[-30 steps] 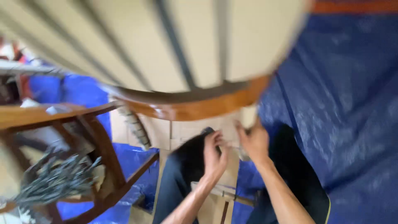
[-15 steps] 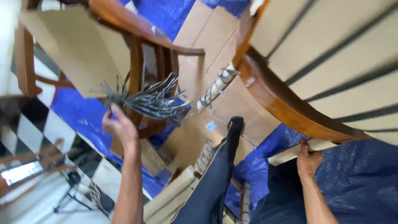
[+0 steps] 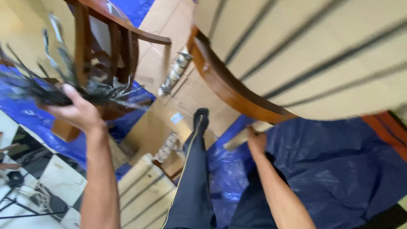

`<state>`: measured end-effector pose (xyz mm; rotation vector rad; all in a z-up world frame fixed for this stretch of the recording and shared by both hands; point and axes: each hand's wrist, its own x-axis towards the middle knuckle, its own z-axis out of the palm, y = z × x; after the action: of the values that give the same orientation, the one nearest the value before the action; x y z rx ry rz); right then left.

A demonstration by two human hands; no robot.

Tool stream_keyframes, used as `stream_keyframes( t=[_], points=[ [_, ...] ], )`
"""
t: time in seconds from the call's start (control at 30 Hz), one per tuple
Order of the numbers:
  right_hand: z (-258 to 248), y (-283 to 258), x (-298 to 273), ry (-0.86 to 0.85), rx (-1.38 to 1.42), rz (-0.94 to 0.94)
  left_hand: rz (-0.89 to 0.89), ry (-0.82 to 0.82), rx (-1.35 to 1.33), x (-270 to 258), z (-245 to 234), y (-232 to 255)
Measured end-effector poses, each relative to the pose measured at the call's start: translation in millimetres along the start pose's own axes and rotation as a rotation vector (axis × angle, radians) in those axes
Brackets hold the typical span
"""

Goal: Wrapping the legs of a wooden chair with protective padding and securing it with plastic straps.

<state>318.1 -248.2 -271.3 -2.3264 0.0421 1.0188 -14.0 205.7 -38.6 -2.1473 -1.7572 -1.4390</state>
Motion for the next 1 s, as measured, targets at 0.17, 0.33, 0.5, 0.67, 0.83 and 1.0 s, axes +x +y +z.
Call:
stream_keyframes(
  t=[0.17, 0.33, 0.5, 0.67, 0.83, 1.0],
  points=[
    [-6.2, 5.6, 10.6, -0.12, 0.066, -0.183, -0.365, -0.257, -0.31, -173.0, -60.5, 158.9],
    [-17.2, 3.1, 19.0, -0.106, -0.02, -0.352, -0.489, -0.53, -0.024, -345.3, -43.4, 143.0],
    [0.7, -8.2, 29.8, -0.135, 0.361, -0.42, -0.422, -0.595, -0.173, -450.0, 57.5, 37.4],
    [12.0, 6.2, 25.2, -0.148, 0.537, -0.674, -0.041, -0.823, 0.357, -533.7, 132.3, -26.0],
    [24.7, 5.9, 33.1, -0.133, 0.658, -0.76, -0.353, -0.948, -0.649, -507.5, 86.7, 140.6],
    [8.5, -3.4, 13.0, -0.153, 0.709, -0.708, -0.019, -0.798, -0.667, -508.7, 37.5, 215.1]
  ],
)
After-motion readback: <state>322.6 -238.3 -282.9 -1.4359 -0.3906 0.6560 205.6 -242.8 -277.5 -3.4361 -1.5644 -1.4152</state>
